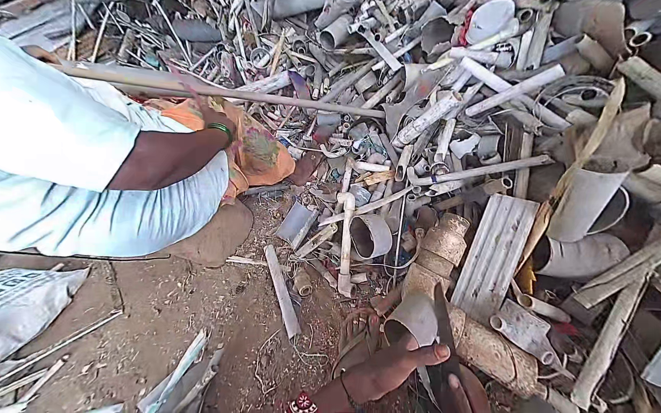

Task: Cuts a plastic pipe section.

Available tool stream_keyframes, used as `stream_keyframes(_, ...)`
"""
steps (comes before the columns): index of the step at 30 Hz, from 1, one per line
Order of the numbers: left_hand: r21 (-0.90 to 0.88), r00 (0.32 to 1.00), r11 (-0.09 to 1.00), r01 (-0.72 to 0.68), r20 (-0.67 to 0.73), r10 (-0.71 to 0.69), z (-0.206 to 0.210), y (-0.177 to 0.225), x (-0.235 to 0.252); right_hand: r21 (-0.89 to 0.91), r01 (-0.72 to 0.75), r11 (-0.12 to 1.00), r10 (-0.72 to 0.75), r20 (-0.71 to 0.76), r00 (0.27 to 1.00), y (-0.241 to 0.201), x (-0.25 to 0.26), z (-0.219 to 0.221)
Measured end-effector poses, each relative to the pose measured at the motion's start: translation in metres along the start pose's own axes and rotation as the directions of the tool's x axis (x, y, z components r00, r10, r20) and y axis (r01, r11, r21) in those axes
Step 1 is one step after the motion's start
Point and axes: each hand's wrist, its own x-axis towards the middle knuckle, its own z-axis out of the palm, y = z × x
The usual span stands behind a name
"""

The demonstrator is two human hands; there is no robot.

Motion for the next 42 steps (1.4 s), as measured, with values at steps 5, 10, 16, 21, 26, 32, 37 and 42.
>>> stream_keyframes(5, 0.142, 0.994, 0.984, 0.104, 0.029, -0.109, 0.004, 0.010, -0.001, 0.032, -0.165, 0.986, 0.167, -0.072, 0.983, -0.033, -0.010, 0.011)
stream_keyframes(10, 0.150, 0.994, 0.982, 0.112, 0.002, -0.114, 0.004, 0.008, 0.001, -0.115, -0.087, 0.990, 0.078, -0.078, 0.994, -0.015, -0.009, -0.009)
stream_keyframes(16, 0.130, 0.996, 0.988, 0.079, -0.047, -0.073, 0.006, 0.005, 0.002, -0.167, -0.116, 0.979, 0.085, -0.183, 0.979, -0.028, 0.006, 0.014)
stream_keyframes(21, 0.028, 0.980, 0.998, -0.062, -0.188, 0.066, -0.006, -0.024, 0.007, -0.203, -0.037, 0.978, 0.060, 0.107, 0.992, -0.040, -0.003, 0.012)
stream_keyframes(26, 0.036, 0.974, 0.996, -0.086, -0.205, 0.091, -0.006, -0.028, 0.005, -0.331, -0.173, 0.928, 0.166, -0.048, 0.985, -0.032, 0.027, -0.006)
stream_keyframes(32, 0.009, 0.978, 0.994, -0.108, -0.176, 0.108, -0.015, -0.038, 0.010, -0.331, -0.154, 0.931, 0.180, 0.052, 0.982, -0.061, 0.011, 0.012)
stream_keyframes(37, -0.138, 0.981, 0.988, -0.075, -0.186, 0.048, -0.010, -0.029, 0.011, -0.317, -0.196, 0.928, 0.189, -0.054, 0.980, -0.052, 0.025, 0.006)
stream_keyframes(42, -0.249, 0.984, 0.966, -0.075, -0.175, 0.031, -0.010, -0.029, 0.011, -0.322, -0.055, 0.945, 0.121, 0.187, 0.975, -0.057, 0.007, 0.014)
